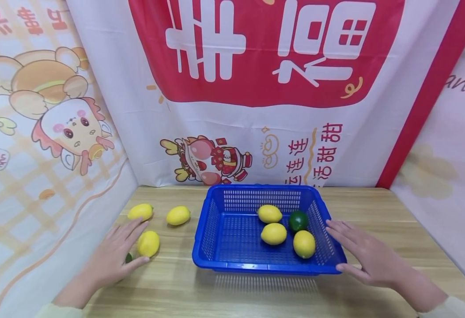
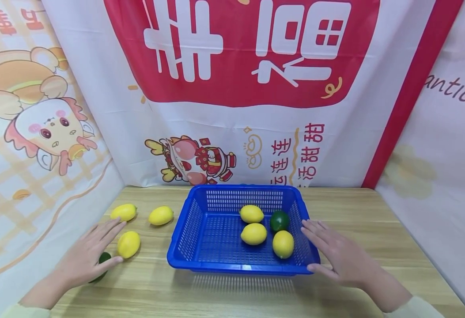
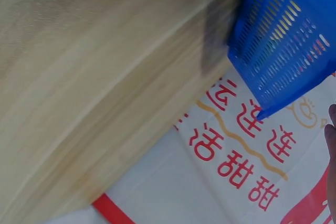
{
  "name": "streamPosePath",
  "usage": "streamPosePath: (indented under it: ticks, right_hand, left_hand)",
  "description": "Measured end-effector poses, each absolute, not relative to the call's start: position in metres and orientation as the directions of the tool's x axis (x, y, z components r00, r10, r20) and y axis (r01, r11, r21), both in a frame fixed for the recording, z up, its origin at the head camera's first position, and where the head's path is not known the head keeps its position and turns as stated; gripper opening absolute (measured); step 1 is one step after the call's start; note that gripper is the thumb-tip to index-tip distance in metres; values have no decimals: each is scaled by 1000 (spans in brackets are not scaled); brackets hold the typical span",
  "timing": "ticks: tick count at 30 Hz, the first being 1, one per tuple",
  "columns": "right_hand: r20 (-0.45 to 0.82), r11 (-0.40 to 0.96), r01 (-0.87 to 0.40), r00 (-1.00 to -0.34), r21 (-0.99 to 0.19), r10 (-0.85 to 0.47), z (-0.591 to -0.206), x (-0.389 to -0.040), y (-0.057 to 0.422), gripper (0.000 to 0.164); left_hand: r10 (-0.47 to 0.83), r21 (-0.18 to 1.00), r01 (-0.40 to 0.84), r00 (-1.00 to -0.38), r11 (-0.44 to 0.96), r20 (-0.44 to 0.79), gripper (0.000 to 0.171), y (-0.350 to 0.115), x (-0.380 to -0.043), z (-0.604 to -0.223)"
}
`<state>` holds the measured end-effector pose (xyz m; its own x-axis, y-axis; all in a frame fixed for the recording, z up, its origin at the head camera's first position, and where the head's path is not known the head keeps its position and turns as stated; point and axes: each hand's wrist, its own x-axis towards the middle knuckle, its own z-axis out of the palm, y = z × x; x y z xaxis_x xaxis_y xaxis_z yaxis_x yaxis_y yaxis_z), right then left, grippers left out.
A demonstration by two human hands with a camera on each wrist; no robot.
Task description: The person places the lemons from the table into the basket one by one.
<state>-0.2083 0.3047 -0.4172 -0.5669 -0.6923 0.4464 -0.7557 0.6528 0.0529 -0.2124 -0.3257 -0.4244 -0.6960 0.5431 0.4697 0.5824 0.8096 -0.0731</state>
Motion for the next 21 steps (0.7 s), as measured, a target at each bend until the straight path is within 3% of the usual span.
streamPosePath:
  ticks: [6,21]
  right_hand:
    - [460,647,-760,-557,53,-692,-426,-209,309,71]
    - [418,708,-705,-631,44,-654,-434,-207,309,66]
  left_hand:
    - [500,-83,527,-730,846,466,86,-343,-206,-428]
    - [397,-22,434,-802,901,447,83,-370,-196,-447]
